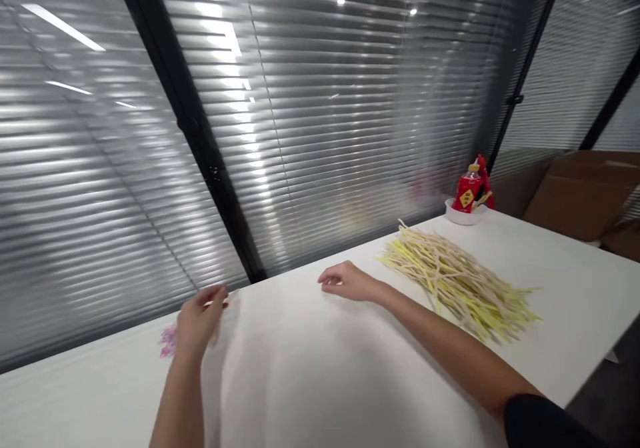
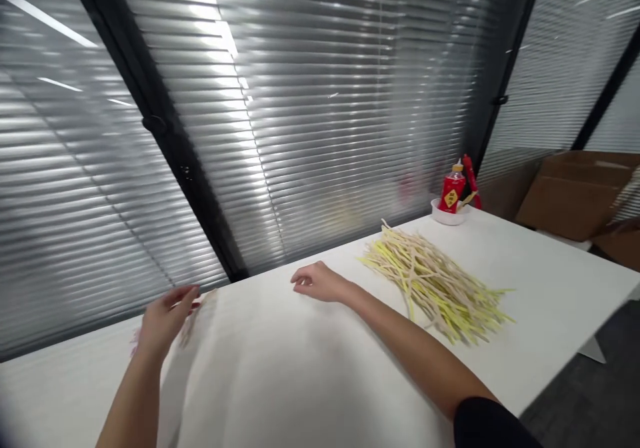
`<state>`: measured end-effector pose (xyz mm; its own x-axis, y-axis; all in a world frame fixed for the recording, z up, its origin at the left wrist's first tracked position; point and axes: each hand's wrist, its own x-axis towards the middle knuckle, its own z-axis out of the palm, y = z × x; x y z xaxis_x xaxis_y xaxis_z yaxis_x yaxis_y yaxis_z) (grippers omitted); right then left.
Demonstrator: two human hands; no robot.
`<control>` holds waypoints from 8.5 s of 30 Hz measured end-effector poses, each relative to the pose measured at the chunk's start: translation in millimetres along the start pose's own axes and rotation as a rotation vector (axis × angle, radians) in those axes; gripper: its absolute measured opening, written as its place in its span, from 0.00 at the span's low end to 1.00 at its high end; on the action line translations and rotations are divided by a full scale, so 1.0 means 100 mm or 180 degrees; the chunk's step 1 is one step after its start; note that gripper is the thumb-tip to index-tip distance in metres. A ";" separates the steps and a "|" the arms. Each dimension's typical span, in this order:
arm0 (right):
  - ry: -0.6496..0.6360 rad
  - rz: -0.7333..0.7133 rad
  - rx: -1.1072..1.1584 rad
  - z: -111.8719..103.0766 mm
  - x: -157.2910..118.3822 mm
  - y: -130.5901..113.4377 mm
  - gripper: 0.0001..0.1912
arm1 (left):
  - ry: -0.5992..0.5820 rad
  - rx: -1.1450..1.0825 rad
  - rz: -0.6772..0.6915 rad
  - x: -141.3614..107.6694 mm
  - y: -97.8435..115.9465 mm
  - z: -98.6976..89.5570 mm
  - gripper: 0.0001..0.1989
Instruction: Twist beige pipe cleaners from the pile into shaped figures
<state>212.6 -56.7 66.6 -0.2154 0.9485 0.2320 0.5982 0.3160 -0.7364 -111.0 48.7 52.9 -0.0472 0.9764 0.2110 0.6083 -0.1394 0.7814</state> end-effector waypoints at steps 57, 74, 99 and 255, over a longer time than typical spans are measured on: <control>0.1776 0.0208 0.4219 0.21 -0.15 -0.09 0.10 | -0.1961 -0.3753 -0.1099 -1.22 0.77 1.37 0.21; 0.1057 0.1210 0.5206 0.70 -0.25 0.25 0.09 | -0.1148 -0.2822 -0.0290 -1.37 0.80 1.45 0.14; 0.1212 0.1138 0.3315 0.84 -0.27 0.16 0.11 | -0.0355 -0.3434 -0.0782 -1.31 0.77 1.46 0.16; 0.0336 0.0888 0.2041 0.79 -0.34 0.18 0.14 | -0.1519 -0.3852 -0.0839 -1.18 0.64 1.40 0.16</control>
<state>169.9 -85.3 -5.1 -0.0249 0.9996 0.0165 0.0405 0.0175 -0.9990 44.9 -52.2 -4.3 0.3781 0.9239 -0.0578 -0.4727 0.2464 0.8461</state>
